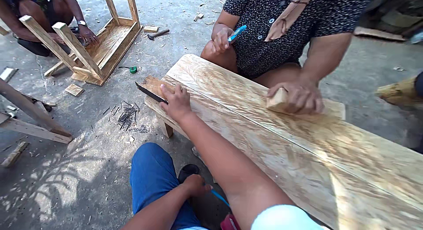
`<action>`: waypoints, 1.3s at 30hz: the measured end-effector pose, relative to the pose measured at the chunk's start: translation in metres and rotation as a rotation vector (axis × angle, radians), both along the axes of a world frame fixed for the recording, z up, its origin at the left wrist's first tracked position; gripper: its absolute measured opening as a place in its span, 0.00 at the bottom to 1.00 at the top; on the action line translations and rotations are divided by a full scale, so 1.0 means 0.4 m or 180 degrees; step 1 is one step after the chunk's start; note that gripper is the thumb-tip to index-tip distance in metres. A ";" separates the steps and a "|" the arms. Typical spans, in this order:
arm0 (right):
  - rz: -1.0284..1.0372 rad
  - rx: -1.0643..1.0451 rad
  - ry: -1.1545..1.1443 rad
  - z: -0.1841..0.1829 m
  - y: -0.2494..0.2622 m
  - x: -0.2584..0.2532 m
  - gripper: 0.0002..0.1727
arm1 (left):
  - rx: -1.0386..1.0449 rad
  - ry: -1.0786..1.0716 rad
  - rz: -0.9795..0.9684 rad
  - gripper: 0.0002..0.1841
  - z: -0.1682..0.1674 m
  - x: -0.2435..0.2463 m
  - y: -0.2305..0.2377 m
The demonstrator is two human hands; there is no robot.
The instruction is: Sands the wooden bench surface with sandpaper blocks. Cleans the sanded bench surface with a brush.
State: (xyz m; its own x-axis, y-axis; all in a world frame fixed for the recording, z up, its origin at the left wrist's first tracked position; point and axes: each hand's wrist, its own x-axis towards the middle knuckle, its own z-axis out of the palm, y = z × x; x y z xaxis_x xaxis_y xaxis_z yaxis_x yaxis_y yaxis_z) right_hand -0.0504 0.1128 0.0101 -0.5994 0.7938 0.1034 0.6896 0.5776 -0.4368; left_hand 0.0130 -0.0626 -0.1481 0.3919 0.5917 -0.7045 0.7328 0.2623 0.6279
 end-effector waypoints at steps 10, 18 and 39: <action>0.0472 0.0687 0.0466 -0.056 0.009 0.225 0.34 | -0.0226 -0.0102 0.0037 0.32 0.001 -0.008 -0.004; 0.0729 0.0269 0.0301 -0.020 0.073 -0.083 0.33 | -0.0166 -0.0298 -0.0069 0.30 0.023 0.009 0.013; 0.0651 0.0378 0.0133 -0.009 0.005 -0.077 0.33 | -0.0127 -0.0209 -0.0278 0.32 0.014 0.017 0.030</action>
State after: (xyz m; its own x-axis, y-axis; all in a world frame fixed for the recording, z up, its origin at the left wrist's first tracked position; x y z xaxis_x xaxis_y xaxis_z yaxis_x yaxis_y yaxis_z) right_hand -0.0812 0.1146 0.0063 -0.7396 0.6371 0.2168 0.5359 0.7524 -0.3830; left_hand 0.0196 -0.0507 -0.1424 0.4869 0.5252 -0.6979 0.7115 0.2250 0.6657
